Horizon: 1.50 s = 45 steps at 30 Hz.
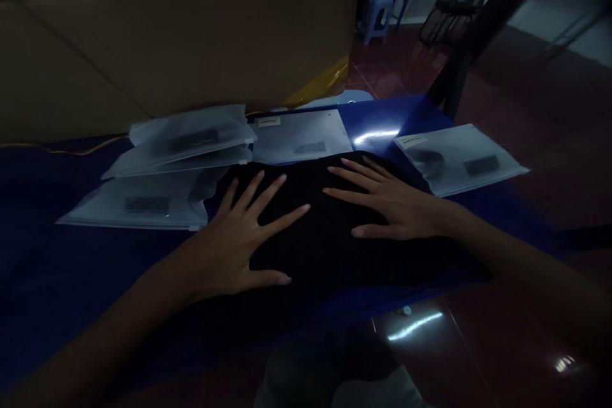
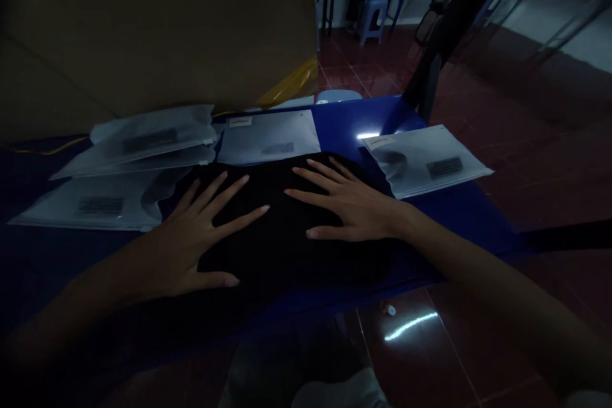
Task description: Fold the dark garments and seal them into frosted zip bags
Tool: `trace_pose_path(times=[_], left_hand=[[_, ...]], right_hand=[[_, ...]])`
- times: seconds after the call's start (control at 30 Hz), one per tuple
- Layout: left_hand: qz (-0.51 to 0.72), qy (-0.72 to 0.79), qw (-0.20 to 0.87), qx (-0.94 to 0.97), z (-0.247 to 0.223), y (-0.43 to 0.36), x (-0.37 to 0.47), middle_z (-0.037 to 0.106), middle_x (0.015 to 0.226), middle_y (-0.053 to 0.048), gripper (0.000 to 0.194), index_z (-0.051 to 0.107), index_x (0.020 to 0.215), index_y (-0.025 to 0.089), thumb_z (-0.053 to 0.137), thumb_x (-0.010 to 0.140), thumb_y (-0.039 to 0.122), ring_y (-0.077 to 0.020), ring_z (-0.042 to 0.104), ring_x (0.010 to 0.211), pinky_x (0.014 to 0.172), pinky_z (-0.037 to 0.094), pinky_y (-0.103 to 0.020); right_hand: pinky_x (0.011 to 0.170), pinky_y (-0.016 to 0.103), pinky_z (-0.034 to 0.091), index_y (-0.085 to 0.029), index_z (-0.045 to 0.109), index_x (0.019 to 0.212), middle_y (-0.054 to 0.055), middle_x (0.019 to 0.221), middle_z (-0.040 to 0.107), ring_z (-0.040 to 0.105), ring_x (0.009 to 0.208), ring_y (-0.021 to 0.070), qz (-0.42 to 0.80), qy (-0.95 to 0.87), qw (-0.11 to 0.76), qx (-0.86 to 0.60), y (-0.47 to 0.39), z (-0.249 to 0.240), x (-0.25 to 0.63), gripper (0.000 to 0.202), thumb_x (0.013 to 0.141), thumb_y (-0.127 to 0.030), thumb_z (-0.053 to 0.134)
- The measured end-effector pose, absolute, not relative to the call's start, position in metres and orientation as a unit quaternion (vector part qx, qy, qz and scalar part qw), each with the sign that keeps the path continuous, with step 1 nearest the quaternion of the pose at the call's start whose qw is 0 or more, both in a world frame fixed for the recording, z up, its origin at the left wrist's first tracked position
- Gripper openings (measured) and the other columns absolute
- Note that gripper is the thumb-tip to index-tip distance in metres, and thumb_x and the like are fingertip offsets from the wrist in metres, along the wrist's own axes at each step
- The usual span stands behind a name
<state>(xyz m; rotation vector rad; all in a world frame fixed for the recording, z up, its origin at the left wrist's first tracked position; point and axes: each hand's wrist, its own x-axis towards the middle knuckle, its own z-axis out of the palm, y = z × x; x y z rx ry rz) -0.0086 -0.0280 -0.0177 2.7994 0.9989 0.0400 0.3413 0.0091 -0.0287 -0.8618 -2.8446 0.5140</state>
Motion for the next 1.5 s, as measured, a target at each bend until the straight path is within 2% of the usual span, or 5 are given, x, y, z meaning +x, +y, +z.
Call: trace_pose_path(times=[0.2, 0.33, 0.63, 0.97, 1.5], left_hand=[[0.079, 0.225, 0.159, 0.958, 0.003, -0.034, -0.007, 0.058, 0.143, -0.016, 0.058, 0.069, 0.124, 0.024, 0.076, 0.087, 0.068, -0.0384, 0.058, 0.128, 0.101, 0.054, -0.052], [0.032, 0.219, 0.273, 0.936, 0.009, -0.043, -0.004, 0.065, 0.101, -0.004, 0.053, 0.061, 0.085, 0.022, 0.086, 0.074, 0.067, -0.0221, 0.062, 0.086, 0.092, 0.054, -0.045], [-0.008, 0.24, 0.331, 0.912, 0.022, -0.036, -0.015, 0.072, 0.114, 0.001, 0.013, 0.069, 0.076, 0.026, 0.077, 0.077, 0.015, -0.022, 0.069, 0.106, 0.121, 0.044, -0.046], [0.118, 0.279, 0.551, 0.778, 0.023, -0.009, -0.036, 0.079, 0.105, -0.007, 0.042, 0.061, 0.078, 0.024, 0.066, 0.095, 0.062, -0.026, 0.075, 0.092, 0.084, 0.062, -0.04], [0.312, 0.457, -0.039, 0.832, -0.003, -0.006, -0.023, 0.072, 0.13, 0.002, 0.029, 0.07, 0.124, 0.024, 0.053, 0.107, 0.039, -0.0239, 0.066, 0.124, 0.11, 0.054, -0.048]], right_hand=[[0.103, 0.051, 0.053, -0.02, 0.069, 0.128, 0.012, 0.126, 0.071, 0.066, 0.118, 0.0305, 0.218, -0.932, 0.161, -0.242, 0.009, -0.008, 0.348, 0.057, 0.088, -0.06, 0.078], [0.071, 0.033, 0.051, -0.022, 0.065, 0.083, -0.001, 0.084, 0.067, 0.062, 0.075, 0.016, 0.375, -0.904, 0.082, -0.188, 0.007, 0.008, 0.354, 0.043, 0.082, -0.062, 0.083], [0.088, 0.041, 0.059, -0.029, 0.074, 0.089, 0.003, 0.122, 0.069, 0.065, 0.108, 0.025, 0.338, -0.921, -0.046, -0.188, 0.008, 0.017, 0.374, 0.026, 0.078, -0.044, 0.091], [0.061, 0.026, 0.055, -0.026, 0.067, 0.106, 0.001, 0.095, 0.075, 0.071, 0.078, 0.0162, 0.435, -0.823, 0.124, -0.343, 0.016, 0.023, 0.371, 0.016, 0.1, -0.041, 0.068], [0.093, 0.051, 0.057, -0.027, 0.074, 0.108, 0.009, 0.11, 0.077, 0.072, 0.104, 0.0307, -0.064, -0.824, 0.389, -0.407, 0.034, -0.023, 0.362, 0.017, 0.102, -0.035, 0.06]])
